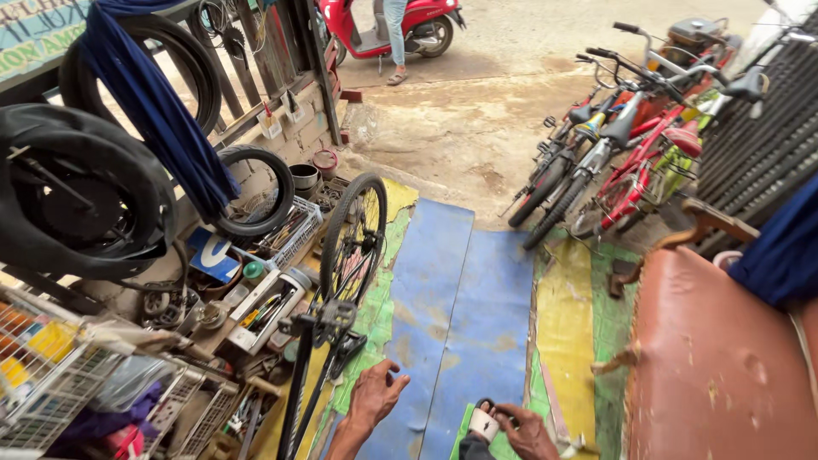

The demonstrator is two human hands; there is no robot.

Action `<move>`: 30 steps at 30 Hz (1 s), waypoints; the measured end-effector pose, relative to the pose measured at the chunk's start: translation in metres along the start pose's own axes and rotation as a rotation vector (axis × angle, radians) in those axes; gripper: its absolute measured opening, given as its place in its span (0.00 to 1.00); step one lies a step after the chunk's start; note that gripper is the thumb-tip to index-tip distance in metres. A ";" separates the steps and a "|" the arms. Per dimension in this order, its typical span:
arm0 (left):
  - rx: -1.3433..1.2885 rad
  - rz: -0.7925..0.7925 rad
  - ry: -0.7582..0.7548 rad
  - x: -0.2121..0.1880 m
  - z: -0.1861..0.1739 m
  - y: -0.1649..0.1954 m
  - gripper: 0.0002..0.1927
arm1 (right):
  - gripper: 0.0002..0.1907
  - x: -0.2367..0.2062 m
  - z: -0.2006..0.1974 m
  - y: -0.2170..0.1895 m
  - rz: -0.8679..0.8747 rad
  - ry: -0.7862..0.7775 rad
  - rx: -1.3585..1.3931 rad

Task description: The person adjusts the spokes on a bicycle wheel using a spoke wrench. Then, the person retrieves a funnel and a bottle of liquid, pours the liquid into a scooter's fuel tank using the funnel, and receives payment.

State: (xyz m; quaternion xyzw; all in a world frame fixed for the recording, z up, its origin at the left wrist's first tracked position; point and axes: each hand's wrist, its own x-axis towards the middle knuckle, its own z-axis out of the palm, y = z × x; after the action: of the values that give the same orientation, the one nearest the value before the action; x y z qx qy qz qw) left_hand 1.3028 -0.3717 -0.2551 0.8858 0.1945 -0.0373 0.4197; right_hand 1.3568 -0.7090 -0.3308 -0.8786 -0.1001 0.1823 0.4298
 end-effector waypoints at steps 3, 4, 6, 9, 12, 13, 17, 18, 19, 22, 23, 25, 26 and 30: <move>-0.013 0.047 0.031 0.070 0.018 0.033 0.20 | 0.15 0.088 -0.047 0.001 0.028 0.043 -0.056; -0.019 0.065 0.039 0.094 0.025 0.047 0.20 | 0.15 0.119 -0.062 -0.005 -0.030 0.055 -0.003; -0.009 0.035 0.062 0.142 0.038 0.077 0.20 | 0.15 0.179 -0.093 -0.019 -0.135 0.068 0.026; 0.007 0.020 0.082 0.202 0.051 0.124 0.21 | 0.14 0.261 -0.133 -0.057 -0.249 0.056 -0.034; 0.038 0.037 0.107 0.254 0.057 0.165 0.24 | 0.13 0.323 -0.168 -0.095 -0.328 0.004 -0.095; 0.055 0.043 0.116 0.269 0.056 0.175 0.25 | 0.13 0.342 -0.177 -0.107 -0.372 -0.009 -0.099; 0.044 0.171 0.264 0.333 0.053 0.204 0.25 | 0.13 0.411 -0.202 -0.148 -0.523 -0.061 -0.124; 0.051 0.129 0.247 0.350 0.053 0.208 0.25 | 0.13 0.427 -0.206 -0.155 -0.513 -0.071 -0.109; 0.056 0.086 0.228 0.366 0.054 0.209 0.25 | 0.13 0.441 -0.207 -0.161 -0.502 -0.082 -0.095; 0.085 -0.004 0.268 0.425 0.058 0.208 0.28 | 0.12 0.497 -0.212 -0.175 -0.550 -0.131 -0.106; 0.086 0.002 0.280 0.447 0.057 0.206 0.26 | 0.12 0.518 -0.211 -0.179 -0.576 -0.151 -0.114; 0.085 0.020 0.304 0.497 0.053 0.204 0.23 | 0.12 0.567 -0.209 -0.189 -0.593 -0.162 -0.125; 0.080 0.027 0.317 0.524 0.047 0.206 0.22 | 0.12 0.595 -0.209 -0.194 -0.604 -0.165 -0.134; 0.112 0.058 0.301 0.629 0.004 0.232 0.21 | 0.12 0.706 -0.206 -0.215 -0.703 -0.106 -0.175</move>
State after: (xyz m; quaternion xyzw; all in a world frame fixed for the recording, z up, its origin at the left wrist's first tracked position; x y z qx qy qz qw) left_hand 1.9707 -0.3109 -0.2330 0.9087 0.2270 0.0970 0.3366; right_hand 2.0815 -0.4910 -0.2095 -0.8134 -0.4333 0.0597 0.3835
